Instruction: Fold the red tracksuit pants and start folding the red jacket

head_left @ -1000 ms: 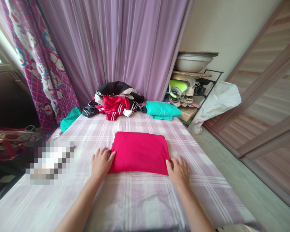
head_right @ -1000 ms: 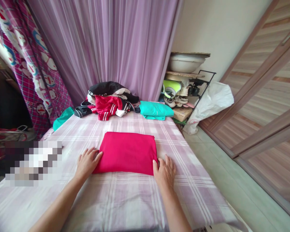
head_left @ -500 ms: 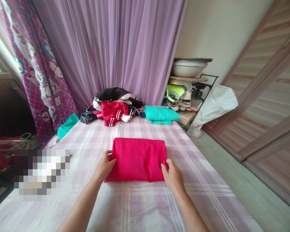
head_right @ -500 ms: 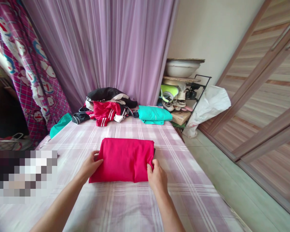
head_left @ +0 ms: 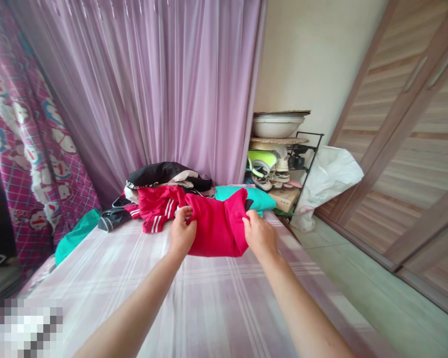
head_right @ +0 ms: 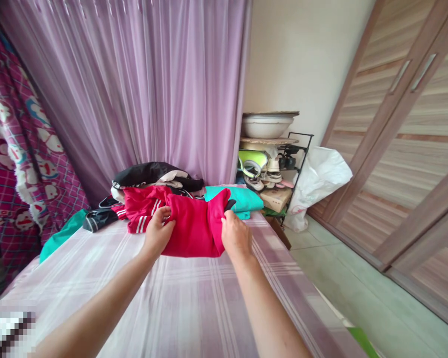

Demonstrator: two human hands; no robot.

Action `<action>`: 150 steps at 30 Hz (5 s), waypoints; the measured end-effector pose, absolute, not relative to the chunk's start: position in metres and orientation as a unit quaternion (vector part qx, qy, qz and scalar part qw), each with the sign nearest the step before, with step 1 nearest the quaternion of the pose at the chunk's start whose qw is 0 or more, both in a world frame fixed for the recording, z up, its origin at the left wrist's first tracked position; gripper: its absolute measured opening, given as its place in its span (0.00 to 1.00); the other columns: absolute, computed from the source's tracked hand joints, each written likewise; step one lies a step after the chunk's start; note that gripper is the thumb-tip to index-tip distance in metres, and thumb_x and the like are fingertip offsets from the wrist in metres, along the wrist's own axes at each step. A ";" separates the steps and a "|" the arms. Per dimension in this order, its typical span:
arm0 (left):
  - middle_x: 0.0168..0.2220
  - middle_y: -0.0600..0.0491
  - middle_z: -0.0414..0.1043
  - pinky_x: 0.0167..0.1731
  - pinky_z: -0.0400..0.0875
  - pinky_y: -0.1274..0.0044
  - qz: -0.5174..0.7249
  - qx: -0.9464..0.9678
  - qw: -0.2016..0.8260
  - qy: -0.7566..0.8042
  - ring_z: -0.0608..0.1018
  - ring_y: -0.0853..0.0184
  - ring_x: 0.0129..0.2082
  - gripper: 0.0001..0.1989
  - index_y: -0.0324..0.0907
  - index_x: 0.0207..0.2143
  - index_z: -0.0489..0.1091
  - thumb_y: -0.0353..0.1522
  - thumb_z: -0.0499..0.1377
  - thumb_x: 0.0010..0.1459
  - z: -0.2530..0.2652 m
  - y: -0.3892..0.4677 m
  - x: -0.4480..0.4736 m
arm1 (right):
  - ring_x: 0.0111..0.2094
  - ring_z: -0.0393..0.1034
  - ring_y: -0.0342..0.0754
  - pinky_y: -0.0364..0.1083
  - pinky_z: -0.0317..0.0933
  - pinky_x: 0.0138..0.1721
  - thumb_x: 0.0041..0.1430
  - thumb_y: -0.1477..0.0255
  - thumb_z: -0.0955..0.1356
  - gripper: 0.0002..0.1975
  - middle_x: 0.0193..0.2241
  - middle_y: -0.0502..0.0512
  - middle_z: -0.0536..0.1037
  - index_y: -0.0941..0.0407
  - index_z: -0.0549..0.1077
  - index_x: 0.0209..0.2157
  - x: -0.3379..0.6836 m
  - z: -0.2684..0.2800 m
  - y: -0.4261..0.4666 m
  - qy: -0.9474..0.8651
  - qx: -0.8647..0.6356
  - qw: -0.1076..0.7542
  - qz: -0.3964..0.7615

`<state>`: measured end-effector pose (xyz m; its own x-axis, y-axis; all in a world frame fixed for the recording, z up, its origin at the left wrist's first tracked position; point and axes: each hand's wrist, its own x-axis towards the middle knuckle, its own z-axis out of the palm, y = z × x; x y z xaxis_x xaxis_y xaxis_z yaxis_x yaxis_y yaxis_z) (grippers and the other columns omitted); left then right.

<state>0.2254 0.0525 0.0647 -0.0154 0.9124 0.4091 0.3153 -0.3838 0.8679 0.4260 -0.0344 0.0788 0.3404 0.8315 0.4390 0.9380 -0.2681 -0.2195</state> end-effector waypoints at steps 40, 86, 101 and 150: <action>0.44 0.49 0.79 0.50 0.74 0.67 0.463 0.658 0.331 0.492 0.80 0.63 0.45 0.15 0.43 0.47 0.73 0.35 0.56 0.58 -0.085 0.116 0.200 | 0.47 0.72 0.52 0.47 0.61 0.45 0.64 0.78 0.58 0.20 0.48 0.60 0.79 0.54 0.75 0.51 0.533 0.020 0.143 -0.638 -0.760 0.038 -0.120; 0.49 0.46 0.77 0.56 0.67 0.64 0.285 0.822 0.214 0.445 0.75 0.58 0.51 0.14 0.43 0.47 0.74 0.33 0.55 0.60 -0.045 0.015 0.141 | 0.65 0.55 0.56 0.59 0.51 0.61 0.66 0.62 0.58 0.27 0.65 0.61 0.63 0.53 0.66 0.63 0.417 -0.072 -0.059 -0.627 -0.775 0.014 -0.077; 0.65 0.45 0.62 0.64 0.53 0.55 0.168 0.821 0.063 0.543 0.62 0.54 0.66 0.25 0.45 0.62 0.64 0.42 0.49 0.67 -0.060 -0.057 0.046 | 0.66 0.54 0.54 0.57 0.48 0.63 0.67 0.60 0.55 0.28 0.66 0.59 0.62 0.52 0.63 0.65 0.432 -0.075 -0.099 -0.584 -0.809 -0.007 -0.065; 0.52 0.47 0.74 0.50 0.67 0.69 0.156 0.789 -0.088 0.588 0.75 0.57 0.52 0.19 0.45 0.54 0.70 0.40 0.51 0.65 0.079 0.155 0.119 | 0.47 0.75 0.52 0.52 0.65 0.51 0.63 0.68 0.58 0.20 0.46 0.57 0.81 0.53 0.80 0.41 0.398 -0.099 0.003 -0.655 -0.664 0.357 -0.043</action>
